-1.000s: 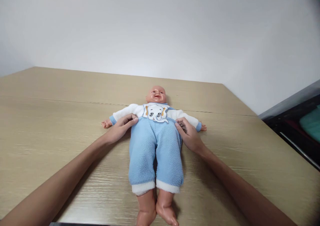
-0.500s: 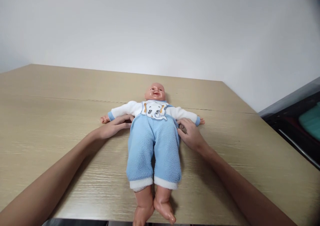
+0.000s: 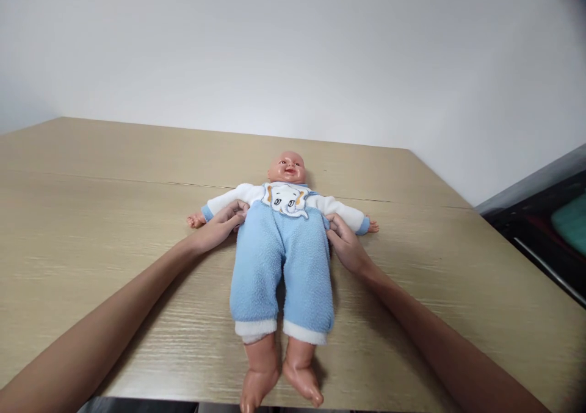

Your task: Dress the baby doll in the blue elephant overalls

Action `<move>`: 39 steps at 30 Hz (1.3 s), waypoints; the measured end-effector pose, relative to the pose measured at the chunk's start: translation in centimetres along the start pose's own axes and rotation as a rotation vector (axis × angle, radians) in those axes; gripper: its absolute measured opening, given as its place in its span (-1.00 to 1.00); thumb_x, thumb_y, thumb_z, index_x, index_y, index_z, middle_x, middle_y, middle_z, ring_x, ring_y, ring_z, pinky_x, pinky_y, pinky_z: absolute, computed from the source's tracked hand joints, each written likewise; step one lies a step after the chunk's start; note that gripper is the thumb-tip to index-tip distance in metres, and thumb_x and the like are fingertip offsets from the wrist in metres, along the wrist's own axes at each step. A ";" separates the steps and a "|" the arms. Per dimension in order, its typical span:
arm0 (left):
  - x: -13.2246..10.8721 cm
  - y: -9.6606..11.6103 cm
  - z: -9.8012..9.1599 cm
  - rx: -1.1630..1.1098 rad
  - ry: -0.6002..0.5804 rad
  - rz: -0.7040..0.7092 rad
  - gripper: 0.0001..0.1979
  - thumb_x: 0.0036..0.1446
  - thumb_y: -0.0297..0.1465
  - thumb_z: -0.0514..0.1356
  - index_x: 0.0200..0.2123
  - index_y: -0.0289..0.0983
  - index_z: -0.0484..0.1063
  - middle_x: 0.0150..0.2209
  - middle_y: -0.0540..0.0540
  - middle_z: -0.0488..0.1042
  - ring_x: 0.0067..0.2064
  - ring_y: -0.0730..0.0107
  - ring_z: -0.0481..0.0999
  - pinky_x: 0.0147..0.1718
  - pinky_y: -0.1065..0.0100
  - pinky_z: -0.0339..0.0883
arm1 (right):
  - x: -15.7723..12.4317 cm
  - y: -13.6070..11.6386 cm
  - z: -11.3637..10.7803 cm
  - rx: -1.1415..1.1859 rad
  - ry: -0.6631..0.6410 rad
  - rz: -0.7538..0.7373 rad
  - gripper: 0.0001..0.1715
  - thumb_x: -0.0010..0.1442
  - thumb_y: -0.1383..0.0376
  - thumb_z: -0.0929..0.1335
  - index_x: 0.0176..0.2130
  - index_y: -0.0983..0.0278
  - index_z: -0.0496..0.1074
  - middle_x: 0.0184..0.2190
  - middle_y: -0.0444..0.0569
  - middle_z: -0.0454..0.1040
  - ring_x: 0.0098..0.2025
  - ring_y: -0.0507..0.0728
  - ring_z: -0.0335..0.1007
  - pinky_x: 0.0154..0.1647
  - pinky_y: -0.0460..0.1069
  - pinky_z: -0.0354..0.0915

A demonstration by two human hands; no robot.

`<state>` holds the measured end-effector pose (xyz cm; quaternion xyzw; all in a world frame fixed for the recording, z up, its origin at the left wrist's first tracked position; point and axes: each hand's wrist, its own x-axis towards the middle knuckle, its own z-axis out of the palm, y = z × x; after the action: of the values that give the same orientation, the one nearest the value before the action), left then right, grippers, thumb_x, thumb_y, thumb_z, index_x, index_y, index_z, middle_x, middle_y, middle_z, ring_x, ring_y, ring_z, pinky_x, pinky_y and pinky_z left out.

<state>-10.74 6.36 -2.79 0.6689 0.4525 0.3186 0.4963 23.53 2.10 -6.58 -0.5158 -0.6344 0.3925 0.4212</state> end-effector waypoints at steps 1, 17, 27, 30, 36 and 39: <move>0.1 -0.1 -0.1 -0.015 -0.001 0.007 -0.72 0.30 -0.07 0.17 -0.16 -0.14 0.32 -0.34 0.04 0.35 -0.29 0.29 0.32 -0.21 0.25 0.31 | 0.0 0.0 0.0 -0.033 0.008 -0.017 -0.90 0.36 0.17 0.31 -0.19 0.13 0.30 -0.42 -0.21 0.26 -0.38 0.13 0.17 -0.33 0.04 0.13; 1.0 -1.0 -0.9 0.591 0.348 0.265 -0.78 0.41 -0.22 0.09 -0.09 -0.21 0.45 -0.09 -0.19 0.53 -0.07 0.06 0.49 0.03 0.07 0.33 | 0.5 -0.6 -5.5 -0.862 0.199 -0.387 -0.37 0.30 0.10 0.49 0.27 0.21 0.40 0.24 0.22 0.50 0.26 0.48 0.39 0.30 0.31 0.24; 4.9 7.5 6.3 0.646 0.058 0.660 -0.73 0.44 -0.20 0.18 0.07 -0.21 0.41 0.15 -0.25 0.49 0.22 -0.03 0.39 0.28 -0.01 0.24 | 0.6 -1.5 -7.6 -0.804 0.269 -0.327 -0.48 0.14 0.12 0.56 0.08 0.16 0.57 0.00 0.07 0.70 0.01 0.41 0.61 0.12 0.24 0.31; 7.7 8.0 8.7 0.723 -0.121 0.604 -0.42 0.31 -0.08 0.35 0.23 -0.28 0.35 0.24 -0.34 0.42 0.29 -0.14 0.34 0.33 -0.11 0.20 | -0.1 -3.4 -6.6 -0.812 0.372 -0.449 -0.47 0.15 0.09 0.59 0.07 0.17 0.55 -0.07 0.08 0.71 -0.09 0.38 0.61 0.14 0.26 0.31; 9.8 8.1 10.5 0.932 -0.152 0.541 -0.38 0.19 -0.15 0.43 0.26 -0.19 0.43 0.16 -0.26 0.49 0.22 -0.19 0.37 0.25 -0.16 0.21 | -1.2 -4.3 -4.6 -0.507 0.359 -0.380 -0.20 0.09 0.01 0.66 0.21 0.13 0.47 0.05 0.09 0.69 0.00 0.38 0.65 0.03 0.20 0.51; 9.3 7.7 10.2 0.928 -0.083 0.589 -0.51 0.31 -0.14 0.31 0.22 -0.20 0.46 0.13 -0.25 0.51 0.17 -0.13 0.41 0.22 -0.10 0.23 | -0.9 -3.9 -4.6 -0.209 0.288 -0.286 -0.06 0.11 0.03 0.65 0.34 0.17 0.37 0.08 0.11 0.66 0.05 0.32 0.66 0.09 0.16 0.55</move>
<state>4.06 10.32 1.22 0.9278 0.3194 0.1844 0.0564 26.72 0.84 -1.48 -0.5123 -0.6716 0.1831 0.5031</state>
